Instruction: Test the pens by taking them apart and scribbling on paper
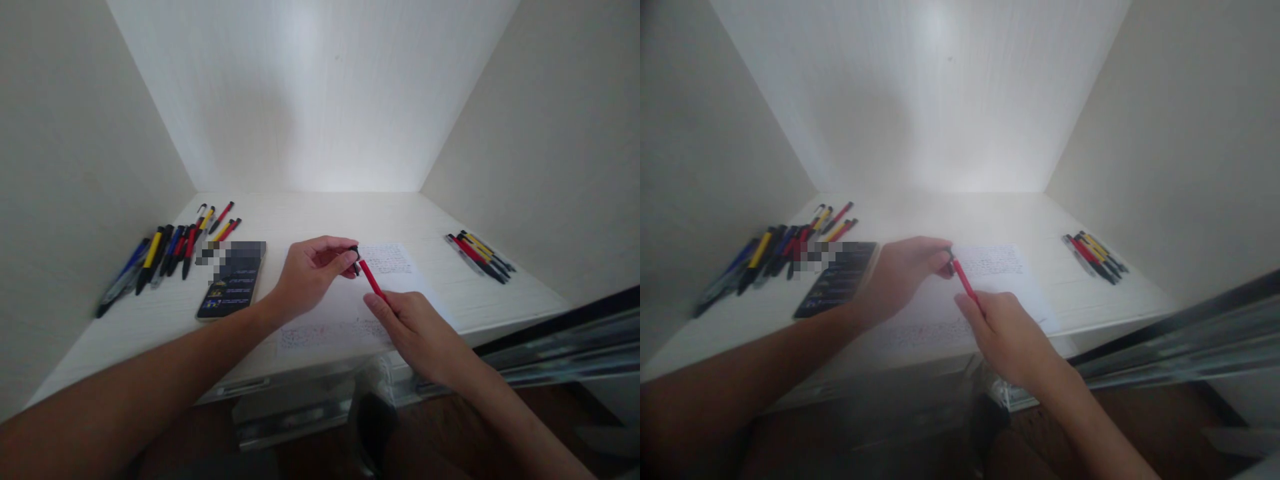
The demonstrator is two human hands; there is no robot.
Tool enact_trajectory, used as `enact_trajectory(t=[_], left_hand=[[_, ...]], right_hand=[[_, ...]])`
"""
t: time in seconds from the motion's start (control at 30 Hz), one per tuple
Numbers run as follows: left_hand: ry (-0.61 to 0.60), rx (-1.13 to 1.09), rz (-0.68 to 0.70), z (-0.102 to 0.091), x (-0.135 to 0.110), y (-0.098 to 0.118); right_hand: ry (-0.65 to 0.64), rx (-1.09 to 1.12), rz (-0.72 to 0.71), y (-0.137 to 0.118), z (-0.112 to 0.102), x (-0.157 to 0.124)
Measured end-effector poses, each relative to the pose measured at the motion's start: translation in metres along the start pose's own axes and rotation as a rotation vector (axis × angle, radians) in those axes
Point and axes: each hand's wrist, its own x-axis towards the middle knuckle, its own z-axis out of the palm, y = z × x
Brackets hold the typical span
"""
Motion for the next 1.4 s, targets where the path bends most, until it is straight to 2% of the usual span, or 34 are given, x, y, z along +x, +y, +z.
enact_trajectory(t=[0.3, 0.5, 0.7, 0.93, 1.23, 1.4], left_hand=[[-0.003, -0.069, -0.06, 0.002, 0.002, -0.004], [-0.049, -0.103, -0.116, 0.003, 0.002, -0.009], [-0.074, -0.182, -0.123, 0.002, 0.002, -0.011], [-0.135, -0.236, -0.126, 0.003, 0.001, -0.02], [-0.142, -0.203, -0.112, 0.005, 0.0, -0.024], [-0.174, -0.293, -0.095, 0.005, 0.002, -0.027]], right_hand=[[0.022, 0.04, 0.016, 0.004, 0.007, 0.0], [0.033, 0.048, -0.015, 0.004, 0.01, -0.001], [0.028, -0.007, -0.016, 0.005, 0.013, -0.003], [0.033, 0.034, -0.003, 0.004, 0.014, -0.003], [-0.028, 0.215, 0.035, 0.007, 0.014, -0.005], [0.023, 0.108, 0.057, 0.003, 0.016, -0.004]])
